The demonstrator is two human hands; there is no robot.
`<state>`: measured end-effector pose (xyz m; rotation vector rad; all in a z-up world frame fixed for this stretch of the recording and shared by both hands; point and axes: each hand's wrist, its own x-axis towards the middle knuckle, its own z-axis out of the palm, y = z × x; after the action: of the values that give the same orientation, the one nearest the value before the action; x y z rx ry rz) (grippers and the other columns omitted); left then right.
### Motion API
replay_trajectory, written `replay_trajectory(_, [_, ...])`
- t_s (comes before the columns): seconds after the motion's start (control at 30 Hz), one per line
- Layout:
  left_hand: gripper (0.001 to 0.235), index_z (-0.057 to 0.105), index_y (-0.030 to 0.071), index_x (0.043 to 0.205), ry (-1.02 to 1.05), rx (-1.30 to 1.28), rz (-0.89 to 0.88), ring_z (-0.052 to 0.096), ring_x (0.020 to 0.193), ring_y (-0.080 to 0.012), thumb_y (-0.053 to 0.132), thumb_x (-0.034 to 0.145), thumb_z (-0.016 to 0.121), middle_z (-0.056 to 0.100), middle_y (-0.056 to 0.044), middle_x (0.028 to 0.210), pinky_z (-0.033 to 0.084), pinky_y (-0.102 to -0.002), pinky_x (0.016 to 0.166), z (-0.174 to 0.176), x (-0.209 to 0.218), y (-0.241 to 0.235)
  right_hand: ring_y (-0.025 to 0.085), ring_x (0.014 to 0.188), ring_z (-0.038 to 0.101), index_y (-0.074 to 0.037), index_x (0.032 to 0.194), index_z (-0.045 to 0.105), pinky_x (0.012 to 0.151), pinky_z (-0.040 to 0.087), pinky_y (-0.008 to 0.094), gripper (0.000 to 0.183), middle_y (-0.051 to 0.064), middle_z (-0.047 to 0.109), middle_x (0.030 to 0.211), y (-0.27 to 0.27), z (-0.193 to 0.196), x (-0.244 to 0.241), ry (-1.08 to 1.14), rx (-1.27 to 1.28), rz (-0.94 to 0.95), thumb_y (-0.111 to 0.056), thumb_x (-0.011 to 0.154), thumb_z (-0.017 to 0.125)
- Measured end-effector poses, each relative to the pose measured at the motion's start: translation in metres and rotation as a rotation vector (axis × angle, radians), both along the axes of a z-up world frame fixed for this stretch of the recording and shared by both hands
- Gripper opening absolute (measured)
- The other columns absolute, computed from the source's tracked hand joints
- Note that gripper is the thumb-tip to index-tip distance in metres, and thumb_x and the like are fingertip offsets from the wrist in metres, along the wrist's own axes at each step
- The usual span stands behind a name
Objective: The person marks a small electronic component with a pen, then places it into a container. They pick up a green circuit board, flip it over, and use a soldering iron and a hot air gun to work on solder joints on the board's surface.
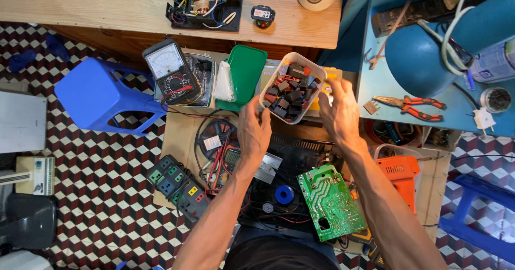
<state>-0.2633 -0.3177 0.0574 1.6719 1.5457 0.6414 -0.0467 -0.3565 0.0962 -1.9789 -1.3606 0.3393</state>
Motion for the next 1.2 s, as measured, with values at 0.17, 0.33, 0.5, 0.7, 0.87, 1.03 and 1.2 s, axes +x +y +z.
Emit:
replay_trajectory(0.17, [0.062, 0.051, 0.001, 0.139, -0.035, -0.298, 0.123, 0.073, 0.082, -0.0353, 0.035, 0.09, 0.068, 0.074, -0.019, 0.088, 0.055, -0.046, 0.077, -0.023, 0.025, -0.006, 0.04, 0.103, 0.063, -0.006, 0.121, 0.066, 0.082, 0.053, 0.05, 0.027, 0.018, 0.068, 0.109, 0.053, -0.029, 0.015, -0.185, -0.065, 0.105, -0.008, 0.094, 0.066])
replay_trajectory(0.33, [0.05, 0.057, 0.006, 0.141, 0.099, -0.08, 0.01, 0.07, 0.087, -0.0429, 0.021, 0.094, 0.06, 0.07, -0.024, 0.094, 0.055, -0.05, 0.078, -0.038, 0.024, 0.036, 0.043, 0.094, 0.064, -0.003, 0.116, 0.065, 0.078, 0.052, 0.053, 0.023, 0.023, 0.067, 0.1, 0.026, -0.031, 0.017, -0.148, -0.141, 0.015, -0.006, 0.093, 0.063])
replay_trajectory(0.5, [0.047, 0.056, 0.006, 0.143, 0.301, 0.348, -0.128, 0.066, 0.108, -0.0404, 0.016, 0.097, 0.065, 0.068, -0.02, 0.116, 0.055, -0.047, 0.088, -0.023, 0.023, 0.065, 0.042, 0.078, 0.068, 0.0, 0.116, 0.062, 0.069, 0.053, 0.053, 0.024, 0.024, 0.07, 0.092, -0.005, -0.031, -0.005, 0.102, -0.234, -0.148, -0.016, 0.098, 0.063])
replay_trajectory(0.7, [0.063, 0.057, 0.002, 0.137, 0.209, 0.303, -0.398, 0.055, 0.126, -0.0361, 0.026, 0.083, 0.077, 0.058, -0.018, 0.138, 0.047, -0.048, 0.105, -0.02, 0.079, 0.057, 0.028, 0.074, 0.072, -0.001, 0.125, 0.064, 0.068, 0.056, 0.042, 0.031, 0.018, 0.075, 0.083, -0.008, -0.037, -0.011, 0.457, -0.385, -0.279, -0.017, 0.098, 0.061])
replay_trajectory(0.87, [0.078, 0.06, 0.004, 0.131, 0.308, 0.237, -0.405, 0.051, 0.118, -0.039, 0.039, 0.067, 0.088, 0.06, -0.019, 0.126, 0.039, -0.056, 0.096, -0.017, 0.104, 0.071, 0.02, 0.077, 0.074, 0.004, 0.136, 0.056, 0.069, 0.061, 0.032, 0.042, 0.017, 0.073, 0.091, -0.011, -0.046, -0.002, 0.802, -0.312, -0.282, -0.014, 0.098, 0.058])
replay_trajectory(1.03, [0.062, 0.067, 0.013, 0.123, 0.338, 0.174, -0.451, 0.054, 0.114, -0.0329, 0.039, 0.07, 0.087, 0.063, -0.012, 0.116, 0.039, -0.051, 0.098, -0.008, 0.102, 0.073, 0.025, 0.082, 0.076, 0.005, 0.138, 0.058, 0.074, 0.065, 0.034, 0.042, 0.02, 0.071, 0.101, -0.008, -0.05, -0.002, 0.991, -0.282, -0.324, -0.008, 0.098, 0.051])
replay_trajectory(1.2, [0.044, 0.068, 0.015, 0.124, 0.316, 0.237, -0.61, 0.056, 0.12, -0.0309, 0.031, 0.085, 0.077, 0.063, -0.01, 0.126, 0.04, -0.049, 0.1, -0.008, 0.072, 0.049, 0.027, 0.085, 0.077, 0.005, 0.138, 0.055, 0.079, 0.066, 0.036, 0.04, 0.021, 0.071, 0.106, -0.01, -0.052, -0.005, 1.218, -0.196, -0.371, -0.004, 0.099, 0.048])
